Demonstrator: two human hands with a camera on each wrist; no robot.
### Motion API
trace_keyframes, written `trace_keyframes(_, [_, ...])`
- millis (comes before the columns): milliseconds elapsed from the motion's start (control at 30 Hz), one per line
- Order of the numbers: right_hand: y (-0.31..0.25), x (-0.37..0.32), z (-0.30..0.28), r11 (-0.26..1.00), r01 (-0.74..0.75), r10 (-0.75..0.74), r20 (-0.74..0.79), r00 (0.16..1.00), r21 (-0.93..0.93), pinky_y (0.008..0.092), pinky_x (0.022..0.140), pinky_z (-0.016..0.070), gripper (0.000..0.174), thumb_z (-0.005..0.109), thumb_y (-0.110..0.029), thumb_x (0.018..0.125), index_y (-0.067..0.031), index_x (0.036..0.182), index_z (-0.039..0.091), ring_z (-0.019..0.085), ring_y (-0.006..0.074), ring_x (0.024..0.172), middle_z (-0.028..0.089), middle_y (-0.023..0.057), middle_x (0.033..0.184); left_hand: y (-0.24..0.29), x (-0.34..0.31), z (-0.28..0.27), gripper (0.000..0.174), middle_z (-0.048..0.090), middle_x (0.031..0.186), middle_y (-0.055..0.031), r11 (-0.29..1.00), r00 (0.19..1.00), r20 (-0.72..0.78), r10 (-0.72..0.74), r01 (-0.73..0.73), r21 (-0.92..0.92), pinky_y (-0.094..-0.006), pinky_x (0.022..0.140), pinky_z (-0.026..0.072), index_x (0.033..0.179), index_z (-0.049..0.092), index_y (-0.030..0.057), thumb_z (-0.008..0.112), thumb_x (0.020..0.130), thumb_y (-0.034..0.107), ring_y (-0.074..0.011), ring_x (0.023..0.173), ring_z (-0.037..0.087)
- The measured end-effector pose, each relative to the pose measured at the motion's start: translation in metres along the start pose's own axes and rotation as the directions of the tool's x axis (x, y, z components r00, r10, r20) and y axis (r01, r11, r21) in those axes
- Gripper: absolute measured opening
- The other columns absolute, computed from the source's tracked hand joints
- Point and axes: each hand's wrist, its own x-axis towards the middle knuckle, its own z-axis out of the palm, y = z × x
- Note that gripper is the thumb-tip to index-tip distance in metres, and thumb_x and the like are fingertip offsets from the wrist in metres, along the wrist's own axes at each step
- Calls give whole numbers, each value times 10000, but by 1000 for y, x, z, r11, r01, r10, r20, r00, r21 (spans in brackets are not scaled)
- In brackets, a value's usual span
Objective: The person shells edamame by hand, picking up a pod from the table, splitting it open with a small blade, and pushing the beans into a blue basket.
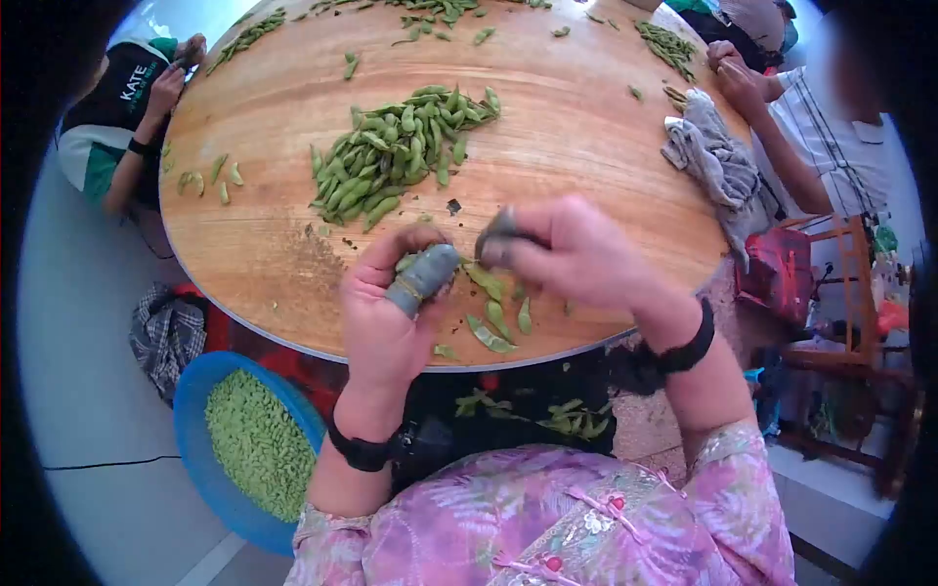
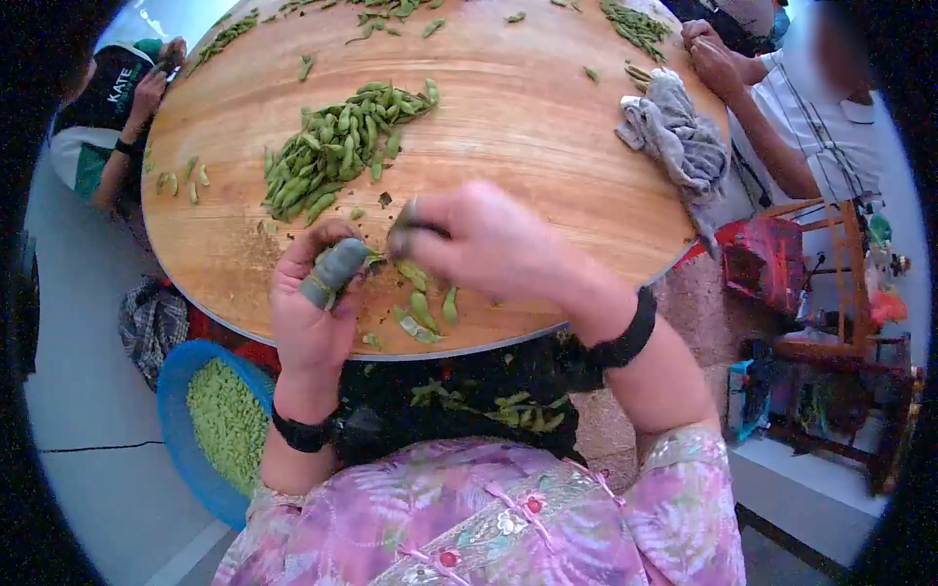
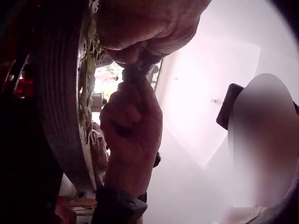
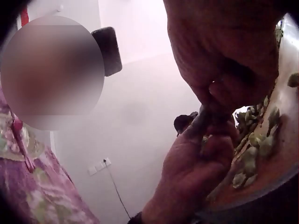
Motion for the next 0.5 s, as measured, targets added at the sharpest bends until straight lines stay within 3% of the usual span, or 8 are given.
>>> trace_keyframes(67, [0, 21, -17, 924, -42, -22, -162, 987, -381, 295, 554, 463, 184, 567, -153, 809, 23, 855, 598, 590, 167, 592, 574, 93, 629, 4, -1, -2, 165, 611, 817, -20, 999, 999, -46, 16, -15, 29, -159, 515, 381, 938, 619, 11, 596, 783, -41, -50, 626, 521])
trace_keyframes(100, [2, 35, -23, 920, -48, -18, -164, 986, -390, 295, 554, 463, 184, 567, -153, 809, 23, 855, 598, 590, 167, 592, 574, 93, 629, 5, -2, -5, 165, 611, 817, -20, 1000, 999, -41, 15, -15, 19, -159, 515, 381, 938, 619, 11, 596, 783, -41, -50, 626, 521])
trace_keyframes(167, [10, 64, -24, 619, -69, -265, -291, 919, -783, 402, 616, 469, 229, 549, -201, 809, 24, 822, 587, 595, 339, 656, 593, 182, 687, 7, -3, -9, 165, 609, 796, -21, 993, 1000, -7, -8, 9, 120, -156, 504, 367, 943, 627, 1, 566, 796, -40, -48, 594, 505])
trace_keyframes(200, [13, 72, -20, 612, -74, -264, -291, 920, -787, 402, 616, 469, 229, 549, -201, 809, 24, 822, 587, 595, 339, 656, 593, 182, 687, 6, -3, -11, 165, 609, 796, -21, 994, 1000, -2, -8, 8, 113, -156, 504, 367, 943, 627, 1, 566, 796, -40, -48, 594, 505])
trace_keyframes(267, [18, 84, -12, 595, -71, -265, -279, 923, -801, 464, 647, 447, 225, 538, -194, 793, 30, 782, 568, 556, 422, 717, 583, 236, 741, 3, -4, -14, 194, 595, 750, -18, 983, 1000, 22, -16, 12, 182, -154, 491, 350, 977, 630, -2, 544, 807, -37, -42, 570, 487])
trace_keyframes(400, [10, 75, -10, 549, -90, -213, -243, 946, -831, 450, 677, 481, 176, 528, -152, 765, 16, 718, 555, 596, 379, 741, 589, 212, 697, 4, -6, -16, 223, 568, 703, -5, 978, 996, 86, 8, -26, 207, -154, 468, 321, 1024, 626, 12, 540, 821, -17, -32, 559, 474])
trace_keyframes(500, [11, 53, -13, 578, -30, -209, -183, 961, -816, 462, 627, 446, 180, 563, -149, 746, 19, 810, 576, 569, 400, 698, 570, 233, 705, 11, -7, -13, 267, 543, 667, 20, 988, 988, 117, -103, 88, 126, -155, 448, 292, 1097, 598, 32, 548, 835, 13, -20, 538, 460])
